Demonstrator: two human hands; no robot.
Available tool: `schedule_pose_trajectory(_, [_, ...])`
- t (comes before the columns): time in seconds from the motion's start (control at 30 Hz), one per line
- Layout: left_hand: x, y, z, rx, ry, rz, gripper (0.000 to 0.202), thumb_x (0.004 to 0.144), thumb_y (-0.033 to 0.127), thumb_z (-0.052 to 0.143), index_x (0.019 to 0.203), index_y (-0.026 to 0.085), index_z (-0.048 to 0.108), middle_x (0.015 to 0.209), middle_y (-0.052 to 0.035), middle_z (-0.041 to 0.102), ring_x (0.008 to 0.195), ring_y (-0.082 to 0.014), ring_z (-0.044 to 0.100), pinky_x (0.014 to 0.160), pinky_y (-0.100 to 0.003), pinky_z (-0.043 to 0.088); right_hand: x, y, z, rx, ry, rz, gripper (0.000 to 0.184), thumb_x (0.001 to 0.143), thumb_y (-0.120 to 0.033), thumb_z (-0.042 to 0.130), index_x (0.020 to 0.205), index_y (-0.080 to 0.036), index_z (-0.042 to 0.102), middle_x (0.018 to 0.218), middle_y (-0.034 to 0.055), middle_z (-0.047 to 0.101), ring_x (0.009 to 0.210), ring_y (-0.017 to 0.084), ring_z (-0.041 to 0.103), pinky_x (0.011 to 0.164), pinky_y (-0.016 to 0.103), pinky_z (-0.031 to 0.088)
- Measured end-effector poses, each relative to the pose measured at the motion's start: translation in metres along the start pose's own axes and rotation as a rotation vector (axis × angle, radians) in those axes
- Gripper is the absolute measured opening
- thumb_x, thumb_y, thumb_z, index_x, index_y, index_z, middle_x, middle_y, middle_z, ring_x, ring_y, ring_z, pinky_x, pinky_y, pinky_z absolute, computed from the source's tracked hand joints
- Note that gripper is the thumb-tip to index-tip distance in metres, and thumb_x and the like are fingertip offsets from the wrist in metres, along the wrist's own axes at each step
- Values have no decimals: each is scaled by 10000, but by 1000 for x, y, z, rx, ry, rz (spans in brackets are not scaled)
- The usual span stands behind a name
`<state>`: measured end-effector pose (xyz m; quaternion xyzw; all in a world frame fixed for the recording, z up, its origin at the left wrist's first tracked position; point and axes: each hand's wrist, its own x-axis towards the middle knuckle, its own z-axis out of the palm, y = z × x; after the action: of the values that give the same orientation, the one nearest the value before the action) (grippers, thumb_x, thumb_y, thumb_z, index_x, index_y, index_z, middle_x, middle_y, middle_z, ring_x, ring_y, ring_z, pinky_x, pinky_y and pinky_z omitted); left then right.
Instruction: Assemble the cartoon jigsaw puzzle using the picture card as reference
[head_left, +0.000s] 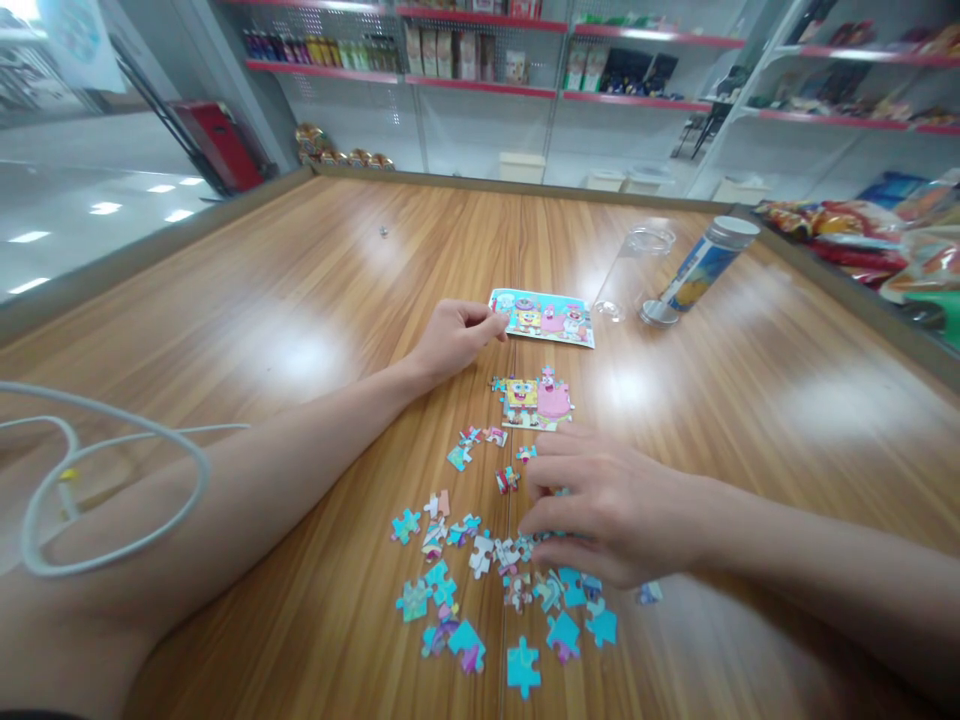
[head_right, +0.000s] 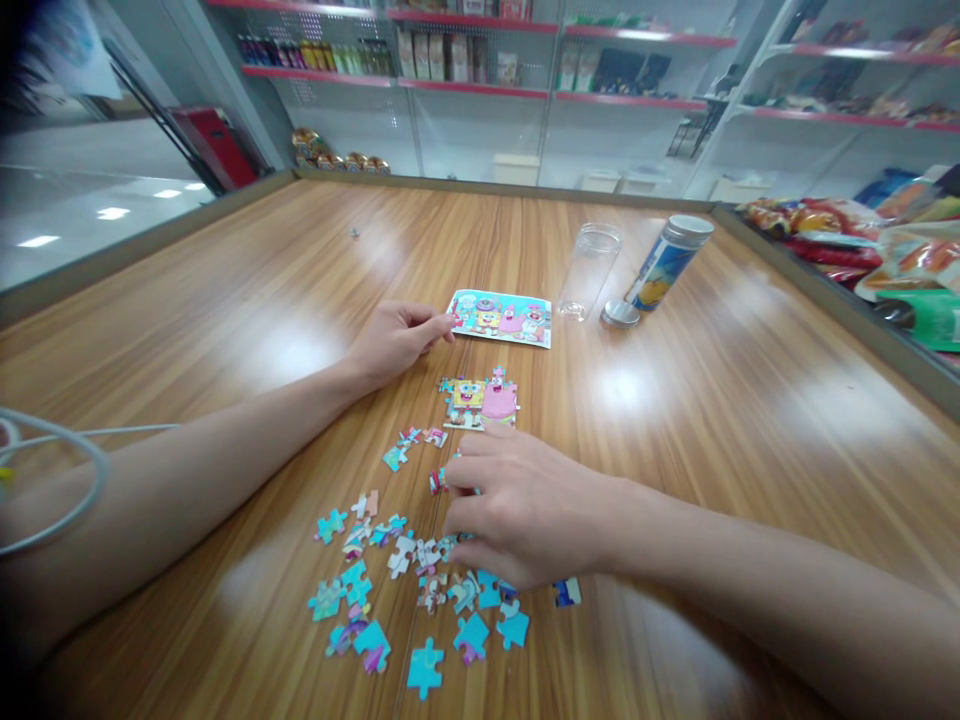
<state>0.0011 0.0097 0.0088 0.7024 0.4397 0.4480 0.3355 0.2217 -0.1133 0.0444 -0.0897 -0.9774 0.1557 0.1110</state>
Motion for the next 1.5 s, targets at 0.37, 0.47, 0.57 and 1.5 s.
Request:
schedule_pose_trajectory(0.37, [-2,1,1,16,-17,5,370,875,394,607,667,109,718,491,49,349,469,-60,274,472,-250,176,-1,11,11,-8,106,52,178,951,-176,542,977,-131,712,864,66,635,805,165,545,702,306,387])
schedule_pose_trajectory(0.47, [-2,1,0,14,-19,7,372,877,395,606,663,111,715,495,47,353,472,-61,279,472,-250,180,-2,12,13,-19,135,60,177,952,-229,564,983,-139,714,879,69,634,801,171,540,708,318,382])
schedule_pose_trajectory(0.57, [-1,0,0,18,-22,8,373,875,400,610,664,112,717,497,45,357,472,-61,281,471,-250,180,-2,13,15,-14,160,65,170,956,-227,559,965,-150,710,868,63,627,795,170,535,713,322,374])
schedule_pose_trajectory(1.5, [0,-2,0,25,-27,28,379,869,418,609,673,114,721,474,48,364,455,-62,291,466,-252,188,-2,10,13,120,-42,-77,234,975,-392,559,882,-181,602,823,35,602,817,189,466,743,344,305])
